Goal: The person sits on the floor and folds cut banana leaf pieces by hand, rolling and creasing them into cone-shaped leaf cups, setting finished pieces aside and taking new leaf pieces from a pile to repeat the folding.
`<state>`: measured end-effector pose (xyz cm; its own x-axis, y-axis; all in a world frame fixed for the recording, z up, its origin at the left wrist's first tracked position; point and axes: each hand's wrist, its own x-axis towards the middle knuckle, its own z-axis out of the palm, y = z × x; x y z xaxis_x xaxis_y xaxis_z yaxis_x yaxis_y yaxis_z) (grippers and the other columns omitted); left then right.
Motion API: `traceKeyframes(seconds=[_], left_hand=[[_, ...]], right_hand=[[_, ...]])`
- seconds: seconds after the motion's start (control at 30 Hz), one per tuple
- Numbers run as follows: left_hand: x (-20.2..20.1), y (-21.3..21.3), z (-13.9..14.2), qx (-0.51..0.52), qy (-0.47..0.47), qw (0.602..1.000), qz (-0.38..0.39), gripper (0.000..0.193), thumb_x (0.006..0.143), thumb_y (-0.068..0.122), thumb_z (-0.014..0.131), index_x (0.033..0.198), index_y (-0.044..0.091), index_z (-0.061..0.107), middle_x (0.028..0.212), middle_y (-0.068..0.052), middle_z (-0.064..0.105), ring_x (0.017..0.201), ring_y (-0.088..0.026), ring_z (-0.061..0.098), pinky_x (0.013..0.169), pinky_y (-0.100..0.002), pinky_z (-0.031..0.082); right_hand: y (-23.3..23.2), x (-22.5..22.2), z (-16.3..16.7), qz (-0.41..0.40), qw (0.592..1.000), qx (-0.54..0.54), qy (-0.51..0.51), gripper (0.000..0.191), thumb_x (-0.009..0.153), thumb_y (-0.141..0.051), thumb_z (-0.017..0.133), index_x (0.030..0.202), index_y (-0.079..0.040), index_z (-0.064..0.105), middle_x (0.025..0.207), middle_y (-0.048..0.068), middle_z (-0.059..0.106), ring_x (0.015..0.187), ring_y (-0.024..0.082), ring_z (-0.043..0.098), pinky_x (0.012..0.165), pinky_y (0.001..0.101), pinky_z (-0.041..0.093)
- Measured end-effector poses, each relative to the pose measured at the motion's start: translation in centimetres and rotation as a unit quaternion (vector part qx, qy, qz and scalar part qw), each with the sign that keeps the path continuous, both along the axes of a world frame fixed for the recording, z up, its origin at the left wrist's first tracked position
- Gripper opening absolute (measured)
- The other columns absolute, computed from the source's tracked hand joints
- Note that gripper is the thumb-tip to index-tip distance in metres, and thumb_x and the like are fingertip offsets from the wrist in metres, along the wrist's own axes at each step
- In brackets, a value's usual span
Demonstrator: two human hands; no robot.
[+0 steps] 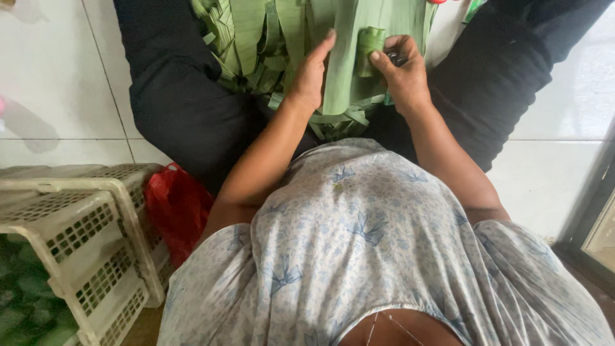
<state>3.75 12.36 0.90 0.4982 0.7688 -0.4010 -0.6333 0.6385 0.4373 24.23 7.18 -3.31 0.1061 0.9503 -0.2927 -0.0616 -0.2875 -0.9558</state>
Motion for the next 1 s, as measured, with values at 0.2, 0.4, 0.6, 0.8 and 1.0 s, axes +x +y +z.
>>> traceKeyframes(seconds=[0.2, 0.4, 0.6, 0.8, 1.0], left_hand=[[0.2, -2.8, -1.7, 0.124, 0.168, 0.976, 0.055, 0.039, 0.103, 0.019, 0.066, 0.134, 0.003, 0.049, 0.114, -0.008, 0.069, 0.103, -0.018, 0.066, 0.086, -0.037, 0.057], [-1.4, -5.3, -1.3, 0.275, 0.271, 0.922, -0.018, 0.031, 0.098, 0.008, 0.074, 0.125, 0.000, 0.062, 0.114, -0.006, 0.072, 0.104, -0.013, 0.067, 0.093, -0.031, 0.057], [-2.6, -6.2, -0.2, 0.258, 0.332, 0.907, 0.000, 0.022, 0.093, 0.011, 0.073, 0.112, 0.000, 0.072, 0.100, -0.004, 0.075, 0.090, -0.011, 0.068, 0.082, -0.030, 0.058], [-2.6, -6.2, -0.6, 0.226, 0.345, 0.911, 0.015, 0.020, 0.095, 0.011, 0.072, 0.111, -0.002, 0.070, 0.096, -0.005, 0.072, 0.086, -0.013, 0.064, 0.077, -0.032, 0.056], [-1.3, -7.4, 0.0, 0.251, 0.271, 0.929, 0.004, 0.048, 0.103, 0.019, 0.069, 0.141, 0.002, 0.045, 0.121, -0.008, 0.061, 0.112, -0.015, 0.060, 0.098, -0.033, 0.053]], right_hand=[[-0.6, -2.1, 1.9, 0.043, 0.991, 0.007, 0.124, 0.025, 0.101, -0.008, 0.075, 0.121, -0.004, 0.061, 0.112, 0.002, 0.070, 0.098, 0.010, 0.065, 0.087, 0.0261, 0.056], [-1.8, -3.1, 4.2, 0.106, 0.977, -0.021, 0.182, 0.026, 0.097, -0.005, 0.070, 0.123, -0.003, 0.066, 0.113, 0.001, 0.072, 0.099, 0.009, 0.067, 0.089, 0.0259, 0.057], [-2.8, -3.2, 6.2, 0.139, 0.970, 0.021, -0.198, 0.012, 0.104, -0.001, 0.069, 0.116, 0.000, 0.072, 0.091, 0.006, 0.071, 0.082, 0.010, 0.061, 0.075, 0.0261, 0.052], [-4.2, -4.5, 9.4, 0.114, 0.973, 0.108, -0.167, 0.027, 0.105, -0.003, 0.068, 0.132, 0.001, 0.065, 0.121, 0.008, 0.076, 0.107, 0.009, 0.071, 0.094, 0.0263, 0.058], [-4.3, -6.3, 9.9, 0.153, 0.969, 0.059, -0.185, 0.052, 0.091, -0.010, 0.082, 0.137, 0.001, 0.060, 0.110, 0.009, 0.071, 0.088, 0.011, 0.063, 0.079, 0.0262, 0.055]])
